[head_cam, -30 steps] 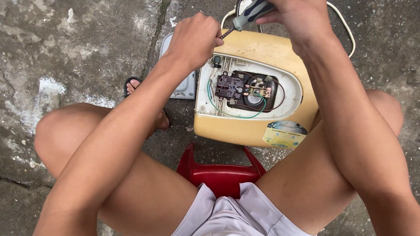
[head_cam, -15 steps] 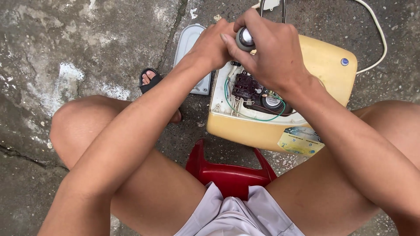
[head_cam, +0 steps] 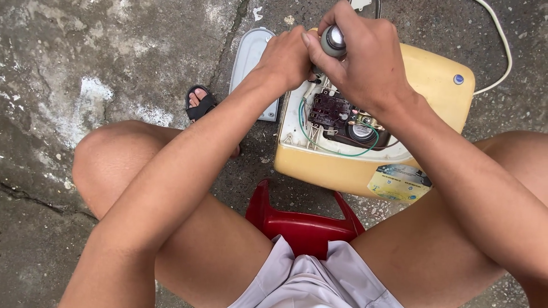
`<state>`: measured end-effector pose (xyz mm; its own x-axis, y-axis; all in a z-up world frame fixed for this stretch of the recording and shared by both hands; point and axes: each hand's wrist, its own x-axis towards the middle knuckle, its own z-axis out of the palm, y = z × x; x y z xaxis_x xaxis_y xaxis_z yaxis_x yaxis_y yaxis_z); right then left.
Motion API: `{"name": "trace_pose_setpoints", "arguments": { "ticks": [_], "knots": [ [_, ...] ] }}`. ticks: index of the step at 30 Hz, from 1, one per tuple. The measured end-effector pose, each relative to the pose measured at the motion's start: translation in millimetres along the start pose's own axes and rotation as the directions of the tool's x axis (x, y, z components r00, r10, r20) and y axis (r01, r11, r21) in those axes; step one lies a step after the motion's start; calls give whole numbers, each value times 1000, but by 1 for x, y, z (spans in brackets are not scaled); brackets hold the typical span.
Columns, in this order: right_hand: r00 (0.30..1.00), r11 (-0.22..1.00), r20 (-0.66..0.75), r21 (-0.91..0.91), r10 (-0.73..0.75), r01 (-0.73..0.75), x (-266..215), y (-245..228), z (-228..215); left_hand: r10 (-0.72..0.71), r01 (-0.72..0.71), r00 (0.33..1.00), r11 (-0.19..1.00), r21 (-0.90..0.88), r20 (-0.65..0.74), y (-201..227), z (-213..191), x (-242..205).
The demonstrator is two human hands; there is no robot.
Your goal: Using a screwdriver to remove screws from the internal components of a water heater for disassembly.
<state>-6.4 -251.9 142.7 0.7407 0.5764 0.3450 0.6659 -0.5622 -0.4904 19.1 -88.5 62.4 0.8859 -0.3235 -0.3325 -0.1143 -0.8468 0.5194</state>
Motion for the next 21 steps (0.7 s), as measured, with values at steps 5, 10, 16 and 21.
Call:
{"name": "trace_pose_setpoints", "arguments": {
  "ticks": [5, 10, 16, 21],
  "knots": [
    [998, 995, -34, -87, -51, 48, -1, 2, 4, -23, 24, 1000, 999, -48, 17, 3, -5, -2],
    [995, 949, -102, -314, -16, -17, -6, -4, 14, -1, 0, 1000, 998, -64, -15, -4, 1, 2],
    [987, 902, -159, -424, 14, -81, -5, -9, 20, 26, -26, 1000, 1000, -14, 7, -2, -4, 2],
    [974, 922, -223, -367, 42, -124, -3, 4, 18, 51, -53, 998, 994, 98, 20, 2, -2, 6]
  ]
}}
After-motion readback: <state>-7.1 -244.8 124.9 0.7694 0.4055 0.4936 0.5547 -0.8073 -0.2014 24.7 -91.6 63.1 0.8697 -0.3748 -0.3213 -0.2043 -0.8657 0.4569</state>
